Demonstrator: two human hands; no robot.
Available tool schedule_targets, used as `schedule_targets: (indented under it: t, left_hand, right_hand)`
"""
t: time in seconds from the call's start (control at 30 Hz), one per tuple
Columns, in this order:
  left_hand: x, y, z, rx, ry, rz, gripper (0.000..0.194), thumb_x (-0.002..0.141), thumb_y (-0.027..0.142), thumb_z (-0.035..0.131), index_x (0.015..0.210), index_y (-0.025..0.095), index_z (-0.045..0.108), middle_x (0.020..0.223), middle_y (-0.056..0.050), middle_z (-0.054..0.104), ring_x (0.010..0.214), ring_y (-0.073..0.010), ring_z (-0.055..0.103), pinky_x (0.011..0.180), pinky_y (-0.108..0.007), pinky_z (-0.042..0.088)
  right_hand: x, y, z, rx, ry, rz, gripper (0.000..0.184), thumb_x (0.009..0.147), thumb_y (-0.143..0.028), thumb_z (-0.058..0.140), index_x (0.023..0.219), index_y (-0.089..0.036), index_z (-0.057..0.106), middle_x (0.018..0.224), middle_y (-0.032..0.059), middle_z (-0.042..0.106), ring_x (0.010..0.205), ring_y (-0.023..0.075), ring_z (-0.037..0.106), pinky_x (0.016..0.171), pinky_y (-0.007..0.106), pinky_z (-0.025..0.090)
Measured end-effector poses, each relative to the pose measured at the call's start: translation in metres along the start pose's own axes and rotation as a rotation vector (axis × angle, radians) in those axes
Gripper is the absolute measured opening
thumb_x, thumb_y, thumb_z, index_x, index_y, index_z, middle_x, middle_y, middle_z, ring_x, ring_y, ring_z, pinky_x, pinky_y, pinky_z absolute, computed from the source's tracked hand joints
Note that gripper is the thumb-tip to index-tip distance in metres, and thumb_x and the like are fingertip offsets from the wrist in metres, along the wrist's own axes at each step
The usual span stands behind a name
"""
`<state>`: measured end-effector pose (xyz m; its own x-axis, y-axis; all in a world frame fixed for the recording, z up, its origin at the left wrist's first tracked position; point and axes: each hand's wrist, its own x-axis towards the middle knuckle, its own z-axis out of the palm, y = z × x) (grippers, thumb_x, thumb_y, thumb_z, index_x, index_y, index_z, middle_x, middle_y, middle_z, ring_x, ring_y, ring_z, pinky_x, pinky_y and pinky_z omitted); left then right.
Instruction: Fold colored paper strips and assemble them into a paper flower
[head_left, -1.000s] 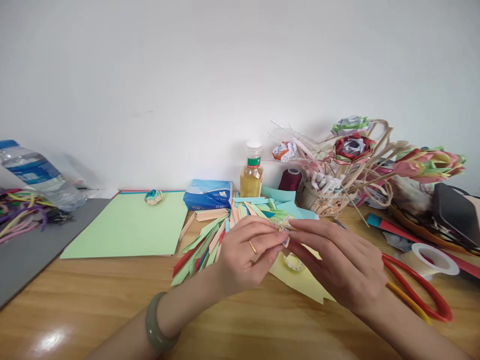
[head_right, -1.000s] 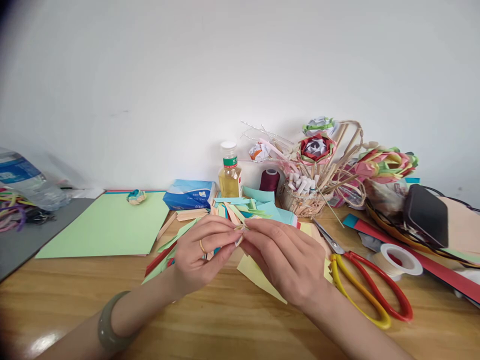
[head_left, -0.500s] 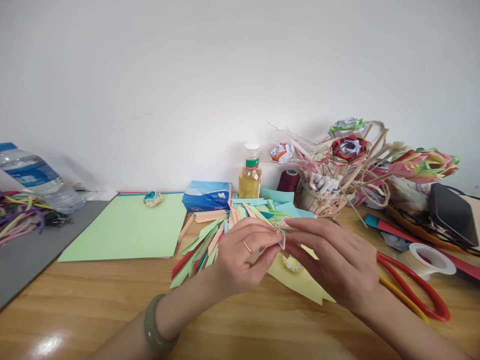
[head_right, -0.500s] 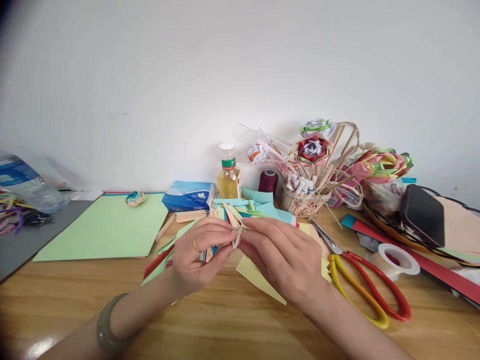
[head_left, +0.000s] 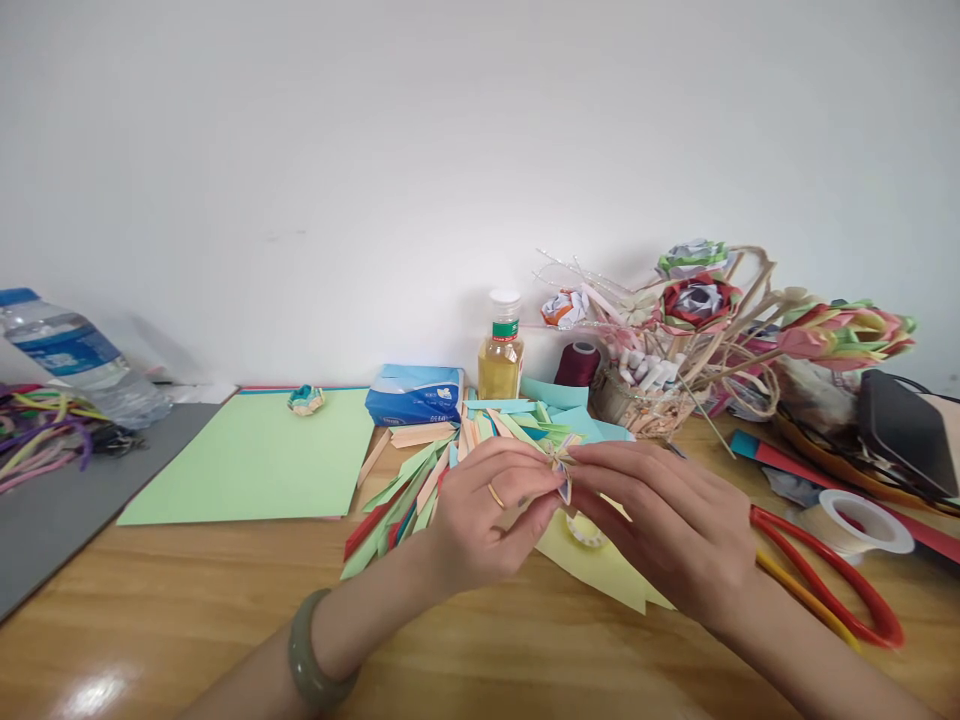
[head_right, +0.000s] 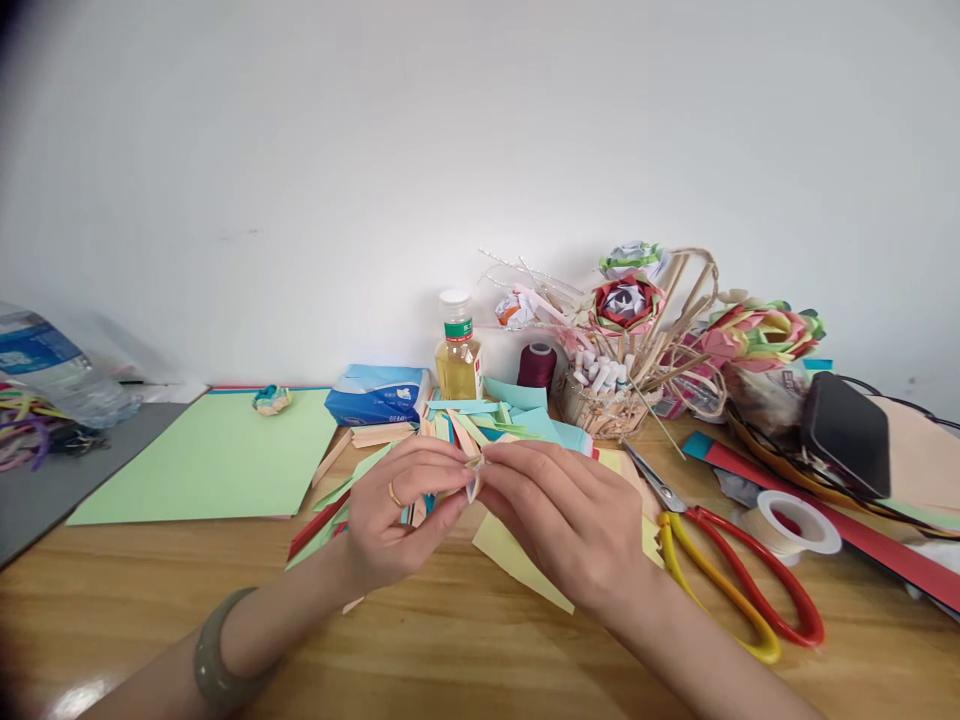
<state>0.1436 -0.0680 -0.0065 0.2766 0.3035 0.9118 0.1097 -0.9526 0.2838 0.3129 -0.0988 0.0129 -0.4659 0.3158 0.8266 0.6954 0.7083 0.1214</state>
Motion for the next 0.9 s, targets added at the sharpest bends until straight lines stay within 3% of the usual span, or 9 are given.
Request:
schedule_targets:
  t: [0.27,0.57,0.9]
  left_hand:
    - [-0.0008,0.0004,-0.0003,0.026,-0.032,0.009,0.023,0.074,0.004,0.054,0.095,0.013,0.059,0.076,-0.008,0.066,0.078,-0.0162,0.061,0.067,-0.031,0.054]
    - [0.0002,-0.0029,-0.0003,0.030,-0.012,0.064,0.019,0.073,0.004,0.057,0.089,0.013,0.060,0.072,-0.007,0.067,0.076,-0.0162,0.063,0.067,-0.029,0.055]
    - [0.0000,-0.0052,-0.0027,0.071,-0.095,0.068,0.013,0.076,0.007,0.054,0.086,0.014,0.059,0.073,-0.007,0.065,0.075,-0.0152,0.060,0.067,-0.029,0.054]
  right_hand:
    - [-0.0004,-0.0002,0.0007,-0.002,-0.020,0.001,0.009,0.079,-0.010,0.061,0.087,-0.014,0.059,0.080,0.0080,0.072,0.074,0.0145,0.067,0.067,0.026,0.054]
    - [-0.0007,0.0026,0.0017,0.026,-0.033,0.011,0.012,0.077,-0.011,0.064,0.088,-0.015,0.059,0.079,0.0071,0.071,0.074,0.0146,0.067,0.065,0.025,0.054]
    - [-0.0018,0.0035,0.0009,0.004,-0.042,0.001,0.011,0.079,-0.012,0.062,0.088,-0.016,0.057,0.077,0.0053,0.070,0.072,0.0135,0.066,0.064,0.024,0.052]
